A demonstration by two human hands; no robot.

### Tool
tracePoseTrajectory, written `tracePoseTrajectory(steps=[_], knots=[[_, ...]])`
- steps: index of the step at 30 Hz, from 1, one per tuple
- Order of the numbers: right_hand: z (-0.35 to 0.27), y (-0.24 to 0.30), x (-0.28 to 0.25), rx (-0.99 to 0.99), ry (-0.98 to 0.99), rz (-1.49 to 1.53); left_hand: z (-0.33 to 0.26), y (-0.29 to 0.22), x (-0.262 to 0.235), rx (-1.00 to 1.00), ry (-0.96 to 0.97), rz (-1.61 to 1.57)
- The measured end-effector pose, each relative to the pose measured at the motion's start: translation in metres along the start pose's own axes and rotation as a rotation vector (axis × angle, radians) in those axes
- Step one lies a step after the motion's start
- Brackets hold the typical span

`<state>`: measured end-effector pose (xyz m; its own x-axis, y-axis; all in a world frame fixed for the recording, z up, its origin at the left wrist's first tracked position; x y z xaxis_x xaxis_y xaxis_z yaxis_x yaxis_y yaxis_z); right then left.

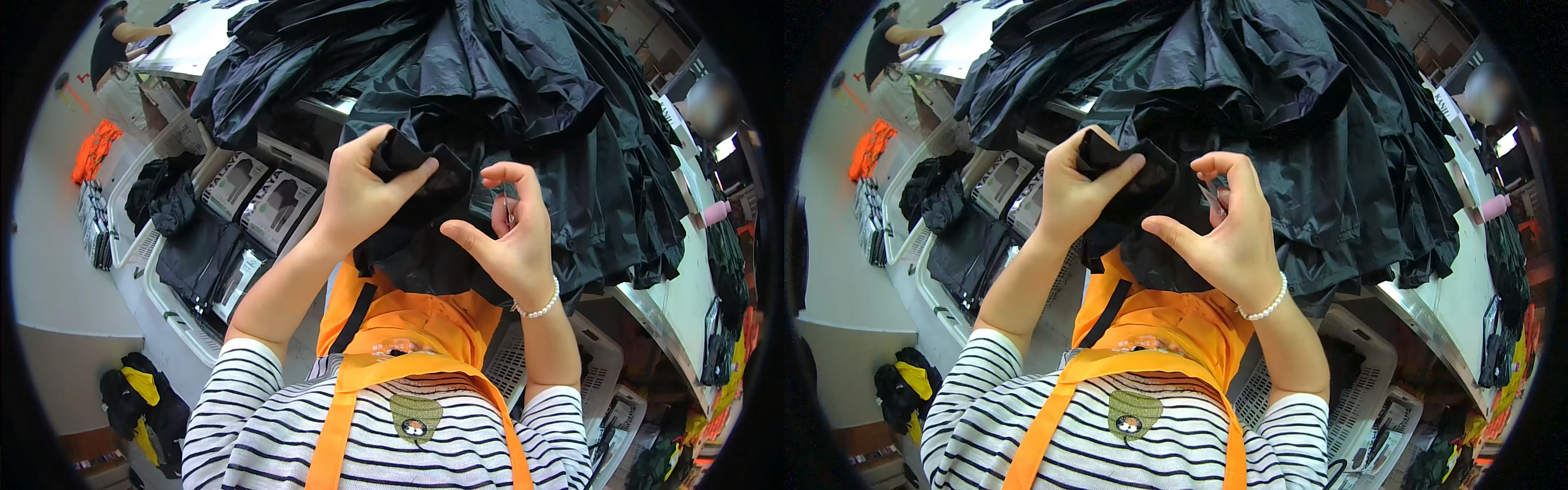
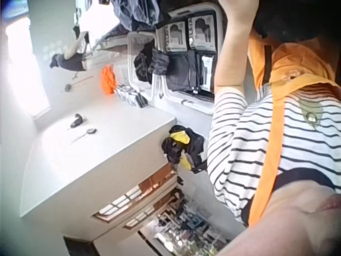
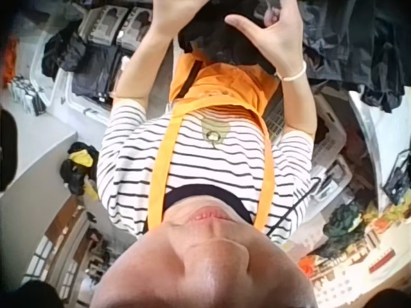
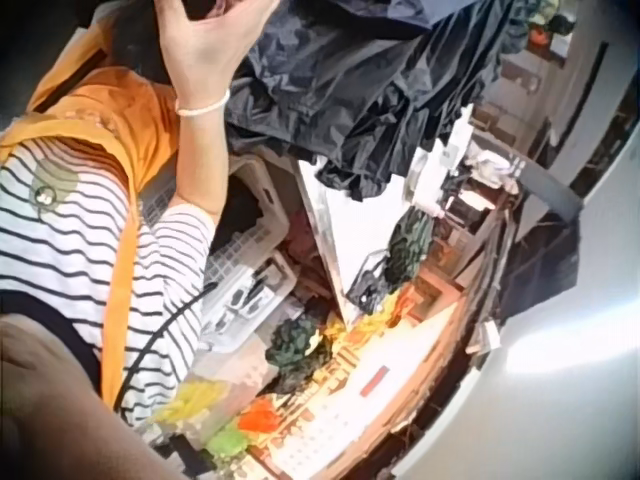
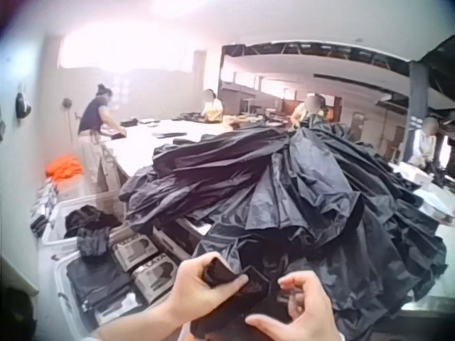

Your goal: The person repeatedly picks up black fabric pieces from a pile, uses a small tool to trim loose threads or edges, and places the items back on the pile. The process is repeated for multiple pieces throughout the clip.

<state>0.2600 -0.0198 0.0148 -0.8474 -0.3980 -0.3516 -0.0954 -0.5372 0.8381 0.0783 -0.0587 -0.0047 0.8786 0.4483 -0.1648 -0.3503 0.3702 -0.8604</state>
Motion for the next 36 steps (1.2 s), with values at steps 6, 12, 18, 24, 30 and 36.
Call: tracePoseTrajectory(steps=[6,12,18,24,30,36], knots=[[0.004,-0.025,-0.001,0.178,-0.009,0.289,-0.001,0.002,0.021,-0.130,0.076,-0.288],[0.007,-0.031,-0.011,0.189,0.056,0.428,-0.005,0.022,0.025,-0.504,0.081,-0.623],[0.013,-0.018,-0.017,-0.056,-0.009,-0.072,-0.006,0.015,0.033,-0.291,0.111,-0.370],[0.014,-0.023,-0.020,-0.046,0.019,-0.107,-0.006,0.011,0.042,-0.188,0.202,-0.170],[0.010,-0.031,-0.019,0.151,0.087,0.086,-0.002,0.003,0.048,-0.150,0.313,-0.106],[0.012,-0.039,-0.018,0.255,-0.007,0.482,-0.005,0.019,0.051,-0.402,0.377,-0.362]])
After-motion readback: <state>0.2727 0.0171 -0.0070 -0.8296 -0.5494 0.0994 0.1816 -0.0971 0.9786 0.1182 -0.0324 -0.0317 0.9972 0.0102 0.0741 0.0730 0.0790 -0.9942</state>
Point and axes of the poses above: each hand's wrist, its own z-axis towards the middle knuckle, its own x-axis out of the palm, y = z × x, the point moved 5 cm from there along z, towards the middle knuckle, and after that the axes turned 4 degrees about z, right-handed, at the moved point
